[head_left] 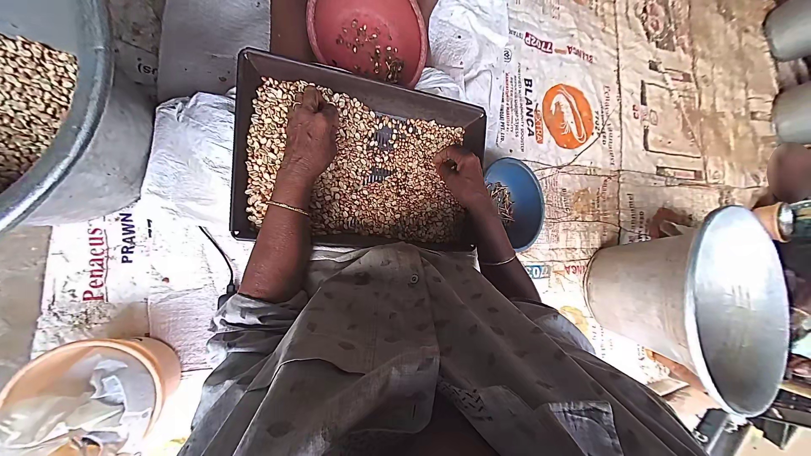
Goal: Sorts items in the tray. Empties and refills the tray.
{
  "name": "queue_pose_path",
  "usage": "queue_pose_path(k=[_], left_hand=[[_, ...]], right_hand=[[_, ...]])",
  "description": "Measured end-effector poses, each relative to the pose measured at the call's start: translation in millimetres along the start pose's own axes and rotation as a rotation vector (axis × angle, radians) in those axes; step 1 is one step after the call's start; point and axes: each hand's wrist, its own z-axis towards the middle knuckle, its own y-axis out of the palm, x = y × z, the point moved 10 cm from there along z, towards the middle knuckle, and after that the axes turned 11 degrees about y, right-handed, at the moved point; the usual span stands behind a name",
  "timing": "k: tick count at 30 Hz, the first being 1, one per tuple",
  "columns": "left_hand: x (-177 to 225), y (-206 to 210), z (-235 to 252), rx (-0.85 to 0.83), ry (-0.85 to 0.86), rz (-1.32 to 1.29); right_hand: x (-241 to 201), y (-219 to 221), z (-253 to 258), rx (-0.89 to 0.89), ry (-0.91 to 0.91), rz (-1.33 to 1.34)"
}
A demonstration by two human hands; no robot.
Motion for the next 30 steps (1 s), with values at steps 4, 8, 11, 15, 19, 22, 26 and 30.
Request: queue_pose_path(k=[4, 8, 11, 15, 19, 22, 26, 30], left_hand=[[-1.9, 1.2, -0.1, -0.003, 0.0, 0.007], [-2.0, 0.8, -0.3, -0.011, -0.005, 0.012], [-2.3, 2.3, 1.0, -0.022, -0.009, 0.033], [-3.1, 2.2, 0.4, -0.008, -0.005, 0.035], [-2.0, 1.9, 0.1, -0.016, 0.0, 0.031], [-2.2, 1.3, 0.2, -0.007, 0.004, 0.03], [-2.4, 2.2, 0.6, -0.022, -0.005, 0.023], [-1.7, 0.8, 0.1, -0.01, 0.006, 0.024]], right_hand=[[-16.4, 32.3, 10.1, -0.01, -0.109, -0.215], [-18.9, 44.2, 10.4, 0.025, -0.046, -0.37], [-13.8, 46.3, 9.6, 0.027, -0.004, -0.384], [-12.0, 48.8, 9.5, 0.019, 0.022, -0.402], [-13.9, 45.1, 7.3, 0.051, 0.003, -0.361], [-10.0, 36.5, 8.4, 0.052, 0.002, -0.22], [-3.8, 35.1, 8.7, 0.029, 0.016, -0.182], [0.4, 28.8, 11.5, 0.073, 0.018, -0.087]])
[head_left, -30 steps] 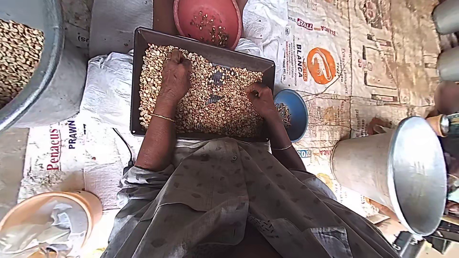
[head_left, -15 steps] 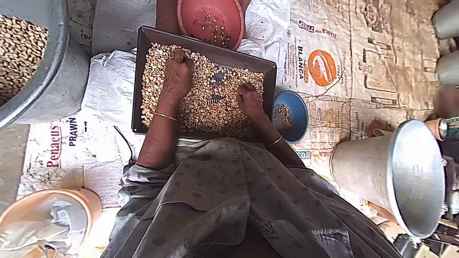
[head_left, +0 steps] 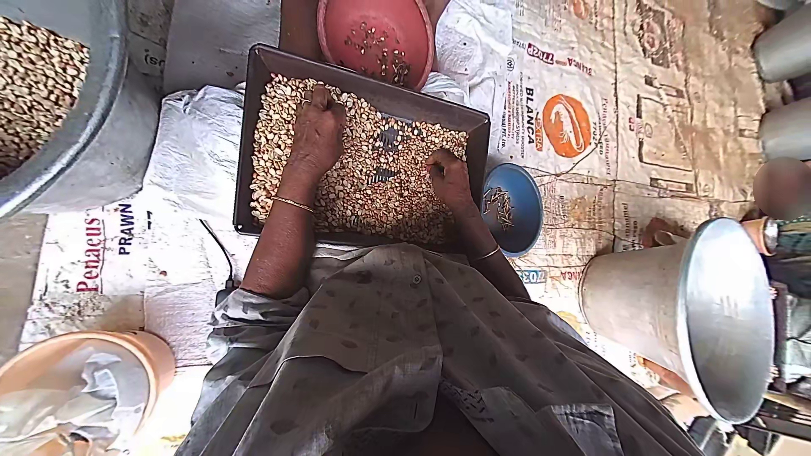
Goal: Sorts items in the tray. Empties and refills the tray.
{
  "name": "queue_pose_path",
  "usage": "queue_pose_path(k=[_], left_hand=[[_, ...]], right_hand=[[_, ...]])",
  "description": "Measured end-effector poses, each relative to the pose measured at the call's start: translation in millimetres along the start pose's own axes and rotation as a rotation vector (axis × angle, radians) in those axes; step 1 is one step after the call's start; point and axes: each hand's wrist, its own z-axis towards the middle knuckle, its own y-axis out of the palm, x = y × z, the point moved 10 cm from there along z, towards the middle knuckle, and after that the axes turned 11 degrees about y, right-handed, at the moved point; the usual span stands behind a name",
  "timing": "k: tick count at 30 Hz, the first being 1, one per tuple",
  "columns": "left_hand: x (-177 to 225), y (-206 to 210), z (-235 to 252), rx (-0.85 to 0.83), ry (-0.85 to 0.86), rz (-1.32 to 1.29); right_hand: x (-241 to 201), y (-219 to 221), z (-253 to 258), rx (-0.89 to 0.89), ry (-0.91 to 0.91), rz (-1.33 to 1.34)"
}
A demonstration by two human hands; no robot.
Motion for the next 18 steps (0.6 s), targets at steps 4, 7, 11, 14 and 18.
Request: queue_pose_path(k=[4, 7, 11, 14, 18], left_hand=[[-0.2, 0.2, 0.9, 0.0, -0.003, -0.007], [0.5, 0.8, 1.3, 0.0, -0.002, 0.002], [-0.5, -2.1, 0.7, 0.04, 0.014, 0.013], [1.4, -13.7, -1.6, 0.16, 0.044, -0.043], [18.1, -40.8, -16.1, 0.385, 0.077, -0.248]], right_hand=[[-0.2, -2.1, -4.0, -0.098, -0.009, 0.167], [-17.9, -4.3, -4.0, -0.224, -0.055, 0.224], [-38.8, -64.1, 37.3, 0.049, -0.152, 0.81], [-44.4, -72.0, 62.8, 0.225, -0.154, 0.602], [-54.0, -17.4, 63.0, 0.248, -0.234, -0.157]])
